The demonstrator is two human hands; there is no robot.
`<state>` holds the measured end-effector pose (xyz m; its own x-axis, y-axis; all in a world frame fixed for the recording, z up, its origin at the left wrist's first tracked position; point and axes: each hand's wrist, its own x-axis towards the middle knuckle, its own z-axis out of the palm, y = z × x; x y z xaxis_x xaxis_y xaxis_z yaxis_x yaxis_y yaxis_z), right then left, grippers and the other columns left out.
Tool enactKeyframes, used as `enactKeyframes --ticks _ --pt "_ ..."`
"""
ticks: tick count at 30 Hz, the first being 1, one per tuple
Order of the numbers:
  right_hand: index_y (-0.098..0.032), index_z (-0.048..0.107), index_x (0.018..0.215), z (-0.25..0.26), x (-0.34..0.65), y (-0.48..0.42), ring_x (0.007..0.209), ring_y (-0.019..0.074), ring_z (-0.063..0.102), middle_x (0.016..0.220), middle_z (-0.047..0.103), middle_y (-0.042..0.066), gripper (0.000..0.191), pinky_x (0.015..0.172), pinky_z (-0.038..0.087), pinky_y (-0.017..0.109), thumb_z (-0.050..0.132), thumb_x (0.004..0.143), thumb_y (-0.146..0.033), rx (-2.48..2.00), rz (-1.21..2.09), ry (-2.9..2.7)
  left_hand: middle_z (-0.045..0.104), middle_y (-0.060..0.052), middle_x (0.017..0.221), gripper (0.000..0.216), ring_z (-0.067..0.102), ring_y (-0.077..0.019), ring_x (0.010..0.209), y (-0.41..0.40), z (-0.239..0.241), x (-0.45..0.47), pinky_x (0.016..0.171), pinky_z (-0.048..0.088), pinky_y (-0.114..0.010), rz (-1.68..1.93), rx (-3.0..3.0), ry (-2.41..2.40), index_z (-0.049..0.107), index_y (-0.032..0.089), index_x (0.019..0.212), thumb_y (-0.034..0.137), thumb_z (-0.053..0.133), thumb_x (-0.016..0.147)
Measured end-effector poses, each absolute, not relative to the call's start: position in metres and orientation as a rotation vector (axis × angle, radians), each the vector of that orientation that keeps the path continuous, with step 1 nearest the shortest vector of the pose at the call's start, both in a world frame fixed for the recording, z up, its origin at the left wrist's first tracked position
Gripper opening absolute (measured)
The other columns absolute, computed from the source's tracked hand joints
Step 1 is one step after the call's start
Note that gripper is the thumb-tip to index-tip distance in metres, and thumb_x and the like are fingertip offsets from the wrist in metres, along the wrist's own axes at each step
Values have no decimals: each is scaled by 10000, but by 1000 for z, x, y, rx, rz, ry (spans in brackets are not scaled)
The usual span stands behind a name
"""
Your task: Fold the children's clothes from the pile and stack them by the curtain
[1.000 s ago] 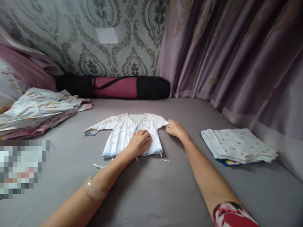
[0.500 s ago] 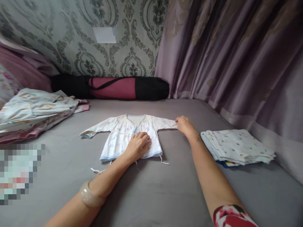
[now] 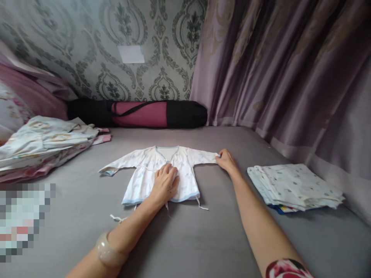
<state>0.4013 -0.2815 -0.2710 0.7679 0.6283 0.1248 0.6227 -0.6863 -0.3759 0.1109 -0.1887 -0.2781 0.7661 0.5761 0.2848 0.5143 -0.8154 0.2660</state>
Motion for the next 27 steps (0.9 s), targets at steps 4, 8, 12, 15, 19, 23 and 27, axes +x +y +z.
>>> enactKeyframes --ticks 4,8,12,15,19,23,27 --pt "-187 536 1121 -269 401 -277 921 196 603 1054 636 79 335 782 444 269 548 788 -206 -2383 39 -893 476 -131 1343 300 449 -296 1245 -187 -283 111 982 392 -478 525 2794 855 525 248 1164 199 456 877" --pt "-199 613 1005 -269 406 -278 956 189 584 1014 626 66 219 857 430 279 488 826 -176 -2359 -43 -997 469 -118 1349 374 447 -298 1253 -185 -285 112 990 395 -462 484 2823 873 534 253 1180 135 456 833" --pt "-190 677 1002 -271 403 -287 1058 226 558 1117 609 125 294 917 402 320 418 880 -126 -2532 -129 -1154 496 -126 1314 393 430 -309 1264 -187 -280 113 999 379 -463 417 2837 875 536 229 1193 124 439 826" --pt "-175 654 1135 -266 389 -285 1184 275 497 1332 513 157 402 974 362 387 350 890 -79 -2641 -298 -1255 533 -114 1260 379 435 -304 1250 -188 -276 113 991 376 -458 411 2838 874 535 243 1178 138 451 824" --pt "-111 469 1373 -254 356 -257 1363 243 337 1481 392 142 464 1104 255 394 262 967 -201 -2476 -134 -1598 559 -110 1208 349 448 -298 1224 -189 -274 113 965 387 -448 412 2849 860 535 237 1157 152 451 830" --pt "-86 267 1489 -256 329 -221 1445 245 159 1565 226 113 596 1162 138 447 184 993 -406 -2369 223 -1763 575 -134 1179 325 477 -303 1190 -189 -270 113 951 400 -456 391 2848 839 548 198 1140 152 454 832" --pt "-71 215 1503 -271 323 -205 1451 238 130 1573 187 111 632 1165 111 464 142 986 -426 -2472 216 -1724 601 -127 1163 330 523 -279 1157 -186 -264 111 960 414 -429 372 2753 827 562 179 1132 124 465 821"
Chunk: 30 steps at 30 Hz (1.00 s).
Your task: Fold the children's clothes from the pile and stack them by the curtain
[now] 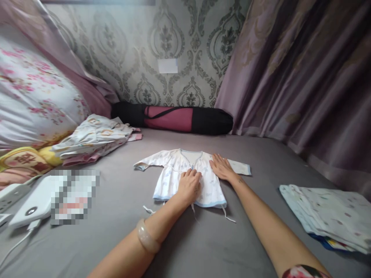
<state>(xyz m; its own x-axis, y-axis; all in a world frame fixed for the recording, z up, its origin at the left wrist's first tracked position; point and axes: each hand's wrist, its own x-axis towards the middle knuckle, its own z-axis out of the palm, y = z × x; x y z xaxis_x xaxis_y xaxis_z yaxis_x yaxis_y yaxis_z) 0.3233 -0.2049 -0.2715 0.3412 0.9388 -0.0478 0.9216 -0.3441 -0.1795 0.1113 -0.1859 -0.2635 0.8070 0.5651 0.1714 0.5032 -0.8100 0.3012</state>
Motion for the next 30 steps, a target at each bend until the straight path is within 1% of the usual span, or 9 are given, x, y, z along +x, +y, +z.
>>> enactKeyframes --ticks 5,10,13,17,19,22,26,28,30 --pt "-66 219 1503 -284 326 -203 1447 234 149 1568 203 113 639 1165 112 460 132 979 -421 -2559 114 -1767 629 -100 1155 328 621 -200 978 -155 -246 103 888 477 -318 606 2436 828 573 160 1166 166 473 853" --pt "-80 209 1506 -282 328 -199 1450 240 136 1575 185 116 643 1161 125 462 132 977 -436 -2580 149 -1783 665 -87 1078 267 633 -187 929 -90 -224 57 857 496 -297 880 2232 1125 627 168 1078 231 493 856" --pt "-91 247 1494 -271 330 -194 1440 262 178 1567 211 134 627 1147 169 477 198 973 -436 -2586 221 -1776 666 -116 1066 303 631 -217 971 -55 -219 10 862 485 -302 802 2155 1505 617 137 1105 234 501 844" --pt "-125 428 1404 -248 321 -179 1350 302 370 1479 385 173 528 1084 295 467 379 934 -361 -2655 302 -1706 664 -113 1052 361 637 -234 963 -29 -224 -42 795 481 -280 562 2016 1798 589 140 1123 217 574 770" --pt "-120 482 1359 -239 305 -167 1314 298 421 1428 450 183 475 1065 326 429 411 924 -297 -2604 218 -1676 671 -88 988 383 646 -228 906 -25 -228 -54 730 481 -263 475 1942 1817 588 158 1098 284 631 739" --pt "-99 530 1311 -233 267 -144 1290 254 456 1382 506 173 420 1056 336 326 400 928 -214 -2379 157 -1639 659 -48 844 428 644 -210 786 -26 -233 -58 624 460 -244 377 1863 1793 599 165 1017 412 700 681" --pt "-110 592 1242 -233 208 -111 1223 201 522 1274 611 122 376 1021 358 254 396 926 -159 -2167 263 -1593 593 -6 655 289 593 -168 620 -28 -237 -51 519 395 -227 268 1834 1752 608 162 847 373 705 675" --pt "-139 610 1220 -236 184 -97 1179 170 555 1231 642 86 368 987 380 220 381 932 -157 -2132 285 -1595 567 4 601 211 572 -159 580 -28 -240 -48 501 376 -225 286 1826 1748 603 168 779 325 698 675" --pt "-139 610 1215 -242 165 -88 1152 160 571 1213 650 85 371 968 393 209 368 935 -155 -2114 294 -1582 557 5 575 161 567 -157 567 -28 -243 -46 497 371 -222 338 1818 1761 601 173 740 286 692 670"
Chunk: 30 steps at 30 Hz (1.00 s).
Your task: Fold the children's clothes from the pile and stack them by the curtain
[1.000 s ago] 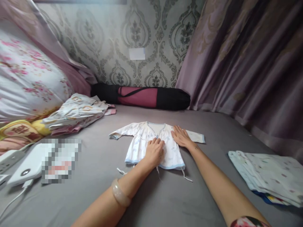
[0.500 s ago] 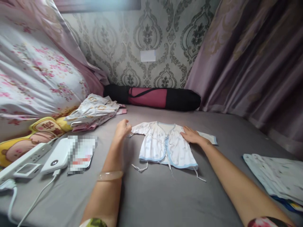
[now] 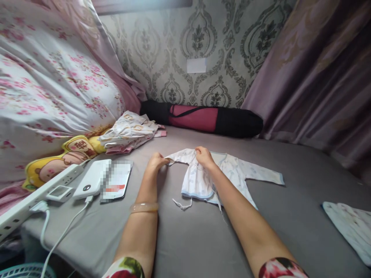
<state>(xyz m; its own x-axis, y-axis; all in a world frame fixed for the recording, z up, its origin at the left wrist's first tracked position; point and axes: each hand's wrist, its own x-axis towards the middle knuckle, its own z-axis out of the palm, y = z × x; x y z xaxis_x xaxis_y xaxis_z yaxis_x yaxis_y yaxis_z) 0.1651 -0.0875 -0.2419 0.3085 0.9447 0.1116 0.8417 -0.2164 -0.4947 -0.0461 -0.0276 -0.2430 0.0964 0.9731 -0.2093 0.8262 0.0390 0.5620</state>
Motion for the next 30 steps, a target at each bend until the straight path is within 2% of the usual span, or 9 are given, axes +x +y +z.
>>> enactKeyframes --ticks 5,8,10,12,15,17,21,26,30 --pt "-100 556 1259 -268 138 -83 1224 210 504 1289 577 145 382 1020 363 262 432 907 -182 -2089 231 -1556 563 8 531 51 573 -153 537 -26 -249 -42 506 393 -219 437 1818 1727 616 182 748 180 601 699" --pt "-78 540 1255 -282 133 -87 1250 234 468 1317 544 160 395 1059 330 300 455 879 -166 -2031 99 -1569 587 6 540 151 601 -156 577 -25 -247 -37 560 436 -222 619 1844 1677 625 182 798 113 526 707" --pt "-59 529 1255 -287 132 -89 1254 239 460 1320 536 170 403 1069 323 314 444 874 -155 -2010 46 -1568 650 -13 662 225 638 -161 697 -26 -243 -32 653 476 -236 831 1881 1618 628 185 862 85 489 714" --pt "-51 509 1275 -288 131 -91 1264 238 451 1332 524 177 419 1073 319 319 435 877 -159 -2007 31 -1561 691 -47 919 275 641 -165 913 -27 -239 -27 806 483 -261 1080 1955 1519 627 188 901 63 452 730" --pt "-53 485 1306 -286 130 -92 1282 242 433 1371 490 188 439 1073 319 330 428 886 -166 -2027 21 -1573 622 -72 1193 294 563 -170 1136 -27 -240 -24 971 418 -274 1312 2101 1403 631 179 813 16 407 715" --pt "-54 478 1320 -284 128 -93 1296 250 416 1394 470 190 448 1079 310 341 413 891 -168 -2048 27 -1603 645 -71 1142 291 580 -181 1106 -24 -246 -28 964 421 -268 1172 2138 1510 633 182 732 7 403 698" --pt "-50 452 1364 -280 125 -97 1337 272 358 1451 415 181 486 1108 259 363 353 907 -184 -2106 65 -1653 696 -72 858 265 640 -224 913 -15 -258 -40 844 467 -284 779 2023 1786 668 193 704 51 445 706" --pt "-93 413 1413 -278 122 -98 1383 260 288 1518 324 148 524 1119 216 355 346 906 -208 -2177 99 -1647 631 -160 1116 318 526 -299 1136 -12 -265 -38 982 387 -387 783 1915 2003 648 130 1076 224 445 850" --pt "-157 391 1442 -276 122 -97 1409 283 232 1558 260 89 549 1123 194 386 362 899 -225 -2173 175 -1688 521 -212 1240 365 428 -377 1201 -16 -266 -32 992 357 -464 676 1893 2128 663 123 1054 384 528 839"
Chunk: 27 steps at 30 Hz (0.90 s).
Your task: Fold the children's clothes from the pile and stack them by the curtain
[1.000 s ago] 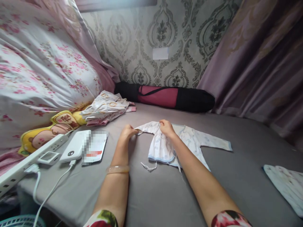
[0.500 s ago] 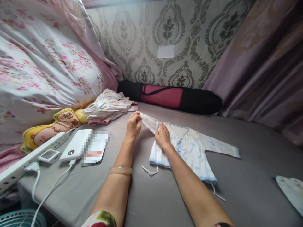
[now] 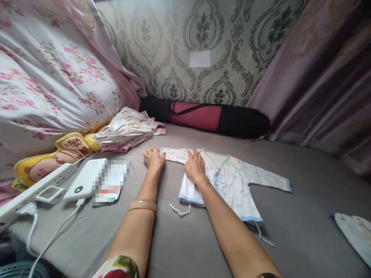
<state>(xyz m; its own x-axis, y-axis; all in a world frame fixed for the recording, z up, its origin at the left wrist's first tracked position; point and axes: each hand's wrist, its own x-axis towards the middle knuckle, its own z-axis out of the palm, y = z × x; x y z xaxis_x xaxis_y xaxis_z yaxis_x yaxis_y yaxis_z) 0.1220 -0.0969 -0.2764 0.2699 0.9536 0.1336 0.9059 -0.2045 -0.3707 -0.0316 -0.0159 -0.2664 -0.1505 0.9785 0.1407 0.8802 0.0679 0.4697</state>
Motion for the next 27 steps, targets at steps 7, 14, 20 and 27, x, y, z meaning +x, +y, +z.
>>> enactKeyframes --ticks 7,14,20,27 --pt "-32 383 1428 -273 122 -99 1408 314 216 1539 293 138 573 1137 167 399 353 896 -244 -2188 215 -1691 523 -203 1238 318 432 -369 1199 -14 -267 -32 995 356 -446 653 1827 2164 653 121 1059 309 477 873" --pt "-84 379 1438 -265 129 -93 1434 265 188 1551 265 129 545 1156 157 390 376 928 -279 -2156 398 -1693 502 -220 1289 419 414 -374 1227 -19 -268 -31 999 350 -450 716 1830 2176 539 86 1239 286 401 898" --pt "-113 573 1227 -224 184 -120 1152 178 584 1258 619 120 358 980 434 265 429 919 -224 -1935 466 -1405 510 -219 1292 421 421 -360 1225 -26 -270 -31 998 357 -443 721 1912 2196 546 76 1223 301 414 892" --pt "-136 577 666 -233 230 -195 503 135 644 656 678 68 208 479 508 204 491 852 -166 -2026 969 -1296 519 -266 1290 492 457 -369 1230 -23 -246 -36 965 394 -432 522 1892 2048 525 31 1221 347 525 844"
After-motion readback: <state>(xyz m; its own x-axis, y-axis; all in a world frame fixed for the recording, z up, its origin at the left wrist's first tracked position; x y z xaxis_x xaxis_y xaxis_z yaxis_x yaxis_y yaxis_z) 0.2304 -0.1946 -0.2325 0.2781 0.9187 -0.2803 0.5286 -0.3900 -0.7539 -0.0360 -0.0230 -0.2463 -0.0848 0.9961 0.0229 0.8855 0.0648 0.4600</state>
